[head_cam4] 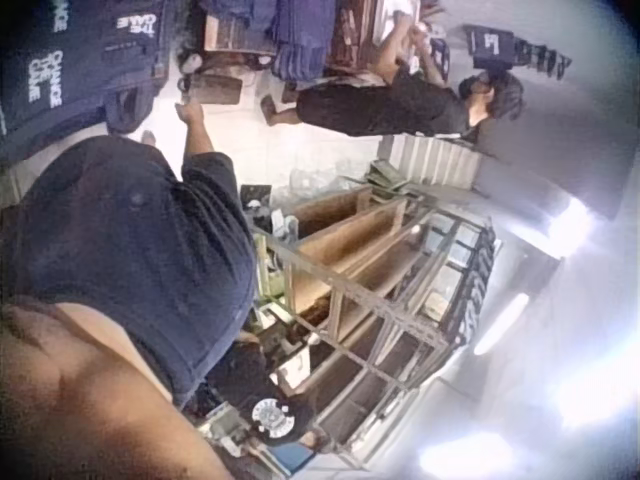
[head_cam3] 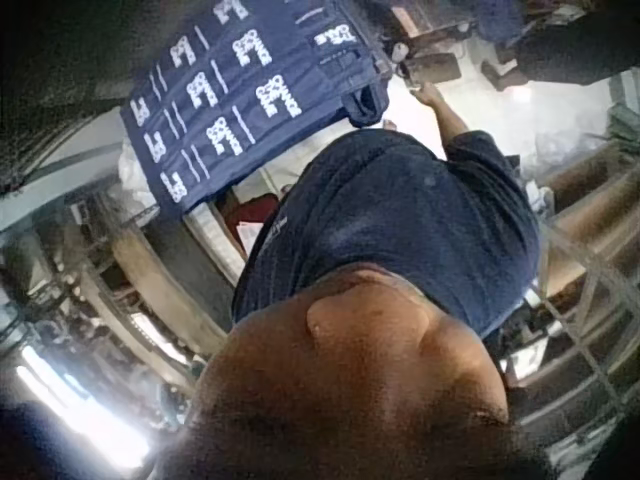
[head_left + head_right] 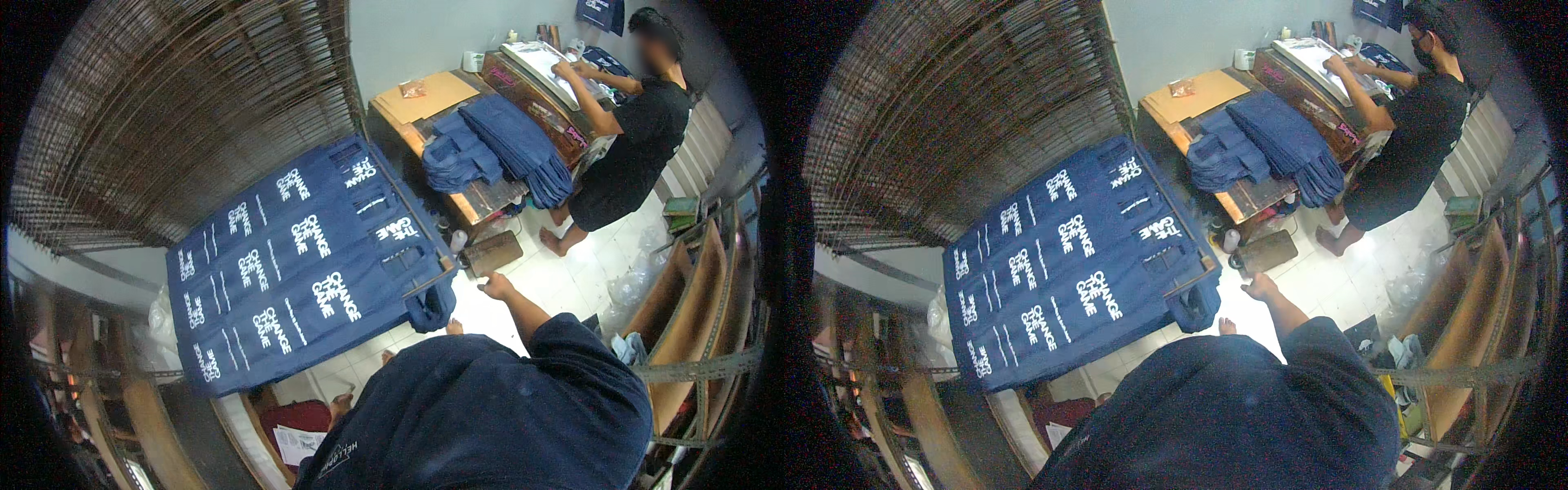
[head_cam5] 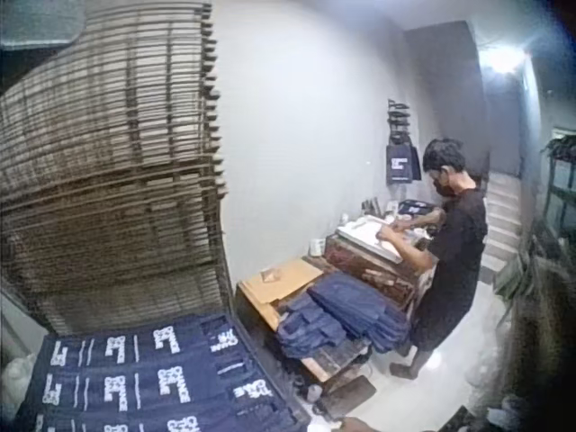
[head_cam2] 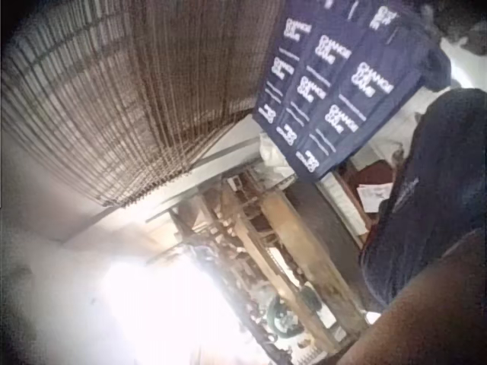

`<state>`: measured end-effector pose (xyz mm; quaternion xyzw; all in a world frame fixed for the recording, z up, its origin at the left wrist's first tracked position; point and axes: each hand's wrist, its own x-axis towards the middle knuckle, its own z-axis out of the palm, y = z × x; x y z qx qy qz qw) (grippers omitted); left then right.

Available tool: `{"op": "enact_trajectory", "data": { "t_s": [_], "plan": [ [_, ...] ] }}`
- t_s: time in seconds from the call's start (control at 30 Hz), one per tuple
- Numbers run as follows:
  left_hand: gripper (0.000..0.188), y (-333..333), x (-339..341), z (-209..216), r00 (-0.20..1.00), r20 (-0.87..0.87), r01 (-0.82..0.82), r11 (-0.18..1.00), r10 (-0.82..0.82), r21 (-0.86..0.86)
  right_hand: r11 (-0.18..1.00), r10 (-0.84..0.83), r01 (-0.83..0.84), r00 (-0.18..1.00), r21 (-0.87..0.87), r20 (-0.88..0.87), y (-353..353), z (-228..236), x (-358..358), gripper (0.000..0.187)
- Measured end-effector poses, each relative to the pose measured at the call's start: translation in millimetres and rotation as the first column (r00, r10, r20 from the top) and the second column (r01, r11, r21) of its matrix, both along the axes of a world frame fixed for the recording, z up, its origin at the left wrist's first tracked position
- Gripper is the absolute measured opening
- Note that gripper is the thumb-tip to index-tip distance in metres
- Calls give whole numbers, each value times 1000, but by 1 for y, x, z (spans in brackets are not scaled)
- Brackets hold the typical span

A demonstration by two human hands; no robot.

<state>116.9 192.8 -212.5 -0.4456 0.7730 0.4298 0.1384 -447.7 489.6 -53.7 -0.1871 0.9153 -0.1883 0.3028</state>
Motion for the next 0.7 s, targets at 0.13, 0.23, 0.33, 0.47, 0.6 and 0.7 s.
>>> {"op": "enact_trajectory", "data": {
  "t_s": [0.13, 0.23, 0.33, 0.47, 0.6, 0.7],
  "plan": [
    [43, 9, -71, 9, 913, -169, -342, 922, 372, 181, 1000, -18, 18, 1000, 8, 16, 21, -26, -36, 48],
    [45, 25, -123, 31, 858, -195, -435, 873, 476, 221, 995, 81, -82, 997, 62, 18, 47, -34, -52, 50],
    [45, 50, -177, 50, 891, -190, -390, 910, 411, 140, 990, 21, -26, 999, 138, 38, 89, -56, -72, 49],
    [47, 90, -192, 66, 919, -175, -344, 935, 354, 82, 982, -123, 112, 990, 154, 64, 116, -52, -95, 46],
    [45, 110, -135, 8, 994, -85, -93, 964, 74, -250, 930, -355, 355, 935, -96, 19, 109, -44, -114, 39],
    [44, 113, -91, -36, 992, -122, -72, 939, 32, -337, 733, -509, 457, 860, -503, 39, 99, -76, -144, 32]
  ]
}}
